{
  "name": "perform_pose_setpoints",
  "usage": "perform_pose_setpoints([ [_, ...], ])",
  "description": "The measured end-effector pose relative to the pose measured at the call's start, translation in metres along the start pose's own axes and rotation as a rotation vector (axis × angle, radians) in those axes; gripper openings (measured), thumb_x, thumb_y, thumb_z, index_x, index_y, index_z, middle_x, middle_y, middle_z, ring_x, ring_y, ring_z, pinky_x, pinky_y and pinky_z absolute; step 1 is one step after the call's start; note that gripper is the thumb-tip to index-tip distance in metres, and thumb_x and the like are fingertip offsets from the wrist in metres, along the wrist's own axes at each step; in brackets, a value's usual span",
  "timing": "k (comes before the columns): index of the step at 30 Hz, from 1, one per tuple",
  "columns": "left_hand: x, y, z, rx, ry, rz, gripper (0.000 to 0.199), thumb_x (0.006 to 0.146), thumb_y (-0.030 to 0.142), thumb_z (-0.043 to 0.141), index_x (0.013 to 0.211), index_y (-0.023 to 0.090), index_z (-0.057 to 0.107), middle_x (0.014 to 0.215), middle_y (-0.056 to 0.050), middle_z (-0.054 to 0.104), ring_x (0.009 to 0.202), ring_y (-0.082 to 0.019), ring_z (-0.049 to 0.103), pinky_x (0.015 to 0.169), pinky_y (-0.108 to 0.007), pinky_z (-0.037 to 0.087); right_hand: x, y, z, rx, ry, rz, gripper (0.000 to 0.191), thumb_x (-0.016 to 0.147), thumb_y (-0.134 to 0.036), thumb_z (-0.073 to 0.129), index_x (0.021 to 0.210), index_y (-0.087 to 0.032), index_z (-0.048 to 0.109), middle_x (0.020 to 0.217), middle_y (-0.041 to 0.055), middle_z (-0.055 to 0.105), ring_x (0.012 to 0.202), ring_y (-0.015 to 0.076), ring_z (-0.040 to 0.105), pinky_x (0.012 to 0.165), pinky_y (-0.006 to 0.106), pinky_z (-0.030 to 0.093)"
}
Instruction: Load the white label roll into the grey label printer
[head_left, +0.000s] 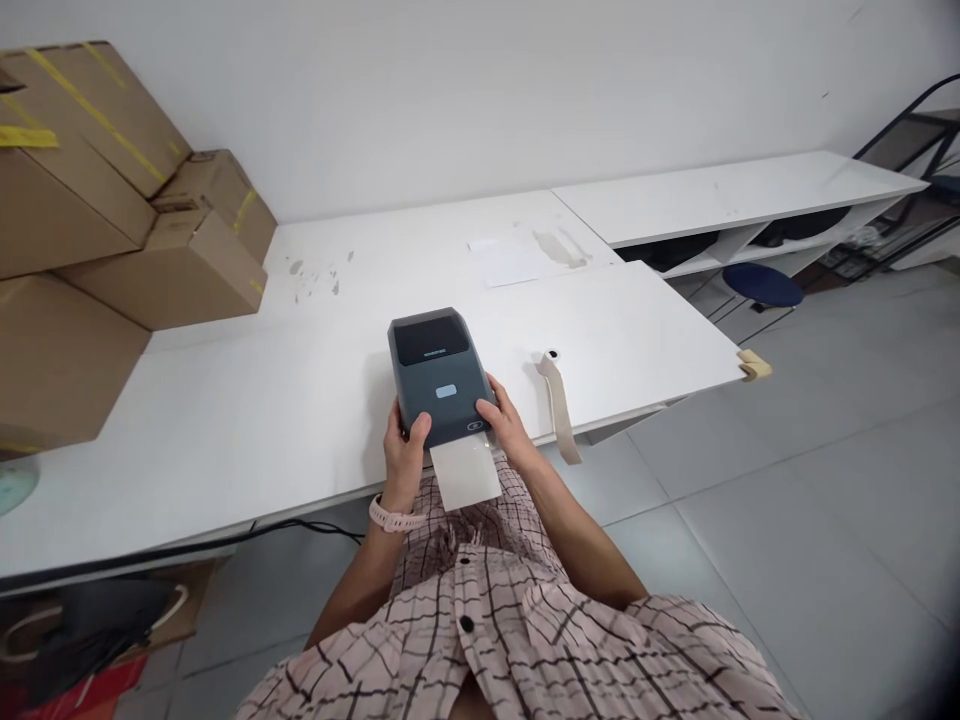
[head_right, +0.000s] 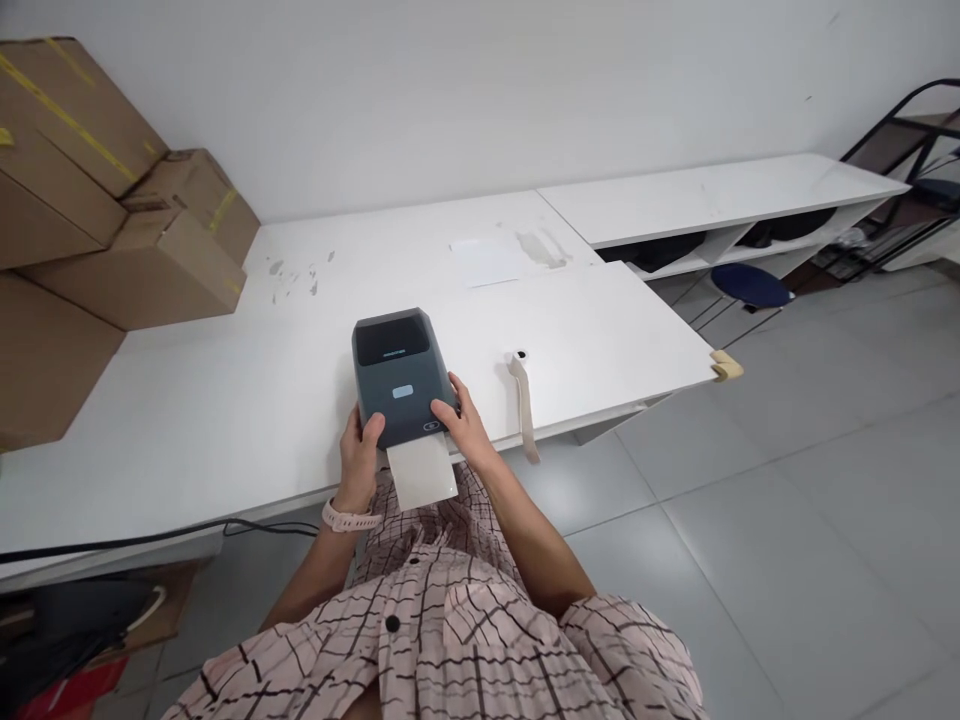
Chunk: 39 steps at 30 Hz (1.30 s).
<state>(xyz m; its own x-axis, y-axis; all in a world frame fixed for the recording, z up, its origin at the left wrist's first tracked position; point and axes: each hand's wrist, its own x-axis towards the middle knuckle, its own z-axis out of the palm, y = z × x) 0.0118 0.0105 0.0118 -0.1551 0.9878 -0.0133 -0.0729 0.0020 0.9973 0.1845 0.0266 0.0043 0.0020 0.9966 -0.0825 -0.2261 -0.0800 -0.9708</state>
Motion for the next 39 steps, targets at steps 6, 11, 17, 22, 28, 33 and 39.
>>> perform_pose_setpoints([
  [6,0.005,-0.001,0.0,0.072,0.054,0.025,0.072,0.086,0.059,0.066,0.144,0.02,0.051,0.143,-0.015,0.06,0.128,-0.032,0.059,0.103,-0.043,0.052,0.003,0.005,0.0,-0.085,0.024,-0.065,0.089,0.079,-0.071,0.065,0.152,-0.026,0.041,0.15,0.0095,0.055,0.14,0.0337,0.051,0.117,0.05,0.044],
  [11,-0.034,-0.013,-0.005,0.205,0.19,0.006,0.079,0.083,0.059,0.07,0.148,0.023,0.04,0.148,-0.018,0.05,0.125,-0.027,0.059,0.096,-0.036,0.054,0.001,-0.001,-0.003,-0.025,-0.019,0.021,0.103,0.076,-0.071,0.07,0.158,-0.023,0.031,0.154,0.0123,0.051,0.141,0.0329,0.05,0.118,0.049,0.041],
  [17,-0.075,-0.019,0.002,0.08,-0.069,-0.236,0.05,0.079,0.063,0.071,0.099,0.018,0.068,0.097,-0.009,0.074,0.089,-0.023,0.069,0.078,-0.035,0.056,0.002,0.0,-0.002,-0.004,-0.011,0.001,0.101,0.075,-0.071,0.069,0.157,-0.023,0.035,0.157,0.01,0.048,0.145,0.0313,0.046,0.123,0.048,0.035],
  [22,-0.066,0.007,0.007,-0.132,-0.156,-0.437,0.058,0.066,0.058,0.083,0.101,0.013,0.075,0.088,-0.011,0.078,0.078,-0.025,0.072,0.066,-0.034,0.057,0.001,0.0,-0.001,-0.009,0.0,0.004,0.092,0.078,-0.064,0.069,0.155,-0.025,0.037,0.158,0.0088,0.047,0.146,0.0311,0.044,0.122,0.049,0.036],
  [28,-0.071,-0.003,0.0,-0.068,-0.162,-0.376,0.051,0.07,0.056,0.082,0.098,0.014,0.076,0.093,-0.01,0.079,0.083,-0.024,0.072,0.077,-0.036,0.057,0.012,-0.025,0.007,-0.205,0.053,-0.118,0.091,0.077,-0.05,0.071,0.157,-0.028,0.032,0.165,0.0096,0.036,0.154,0.0303,0.03,0.125,0.053,0.027],
  [33,-0.07,-0.013,-0.014,0.042,-0.17,-0.241,0.039,0.082,0.055,0.072,0.092,0.018,0.07,0.082,-0.004,0.072,0.079,-0.02,0.067,0.071,-0.031,0.054,0.035,-0.036,0.019,-0.329,0.012,-0.166,0.096,0.072,-0.04,0.075,0.157,-0.027,0.032,0.157,0.01,0.046,0.143,0.0324,0.045,0.121,0.053,0.035],
  [39,-0.041,-0.002,-0.018,0.199,0.207,0.012,0.048,0.089,0.058,0.061,0.124,0.025,0.061,0.128,-0.011,0.064,0.118,-0.025,0.062,0.092,-0.036,0.054,0.04,-0.041,0.021,-0.447,0.022,-0.147,0.097,0.069,-0.031,0.076,0.156,-0.034,0.033,0.156,0.005,0.048,0.147,0.0353,0.038,0.122,0.058,0.032],
])
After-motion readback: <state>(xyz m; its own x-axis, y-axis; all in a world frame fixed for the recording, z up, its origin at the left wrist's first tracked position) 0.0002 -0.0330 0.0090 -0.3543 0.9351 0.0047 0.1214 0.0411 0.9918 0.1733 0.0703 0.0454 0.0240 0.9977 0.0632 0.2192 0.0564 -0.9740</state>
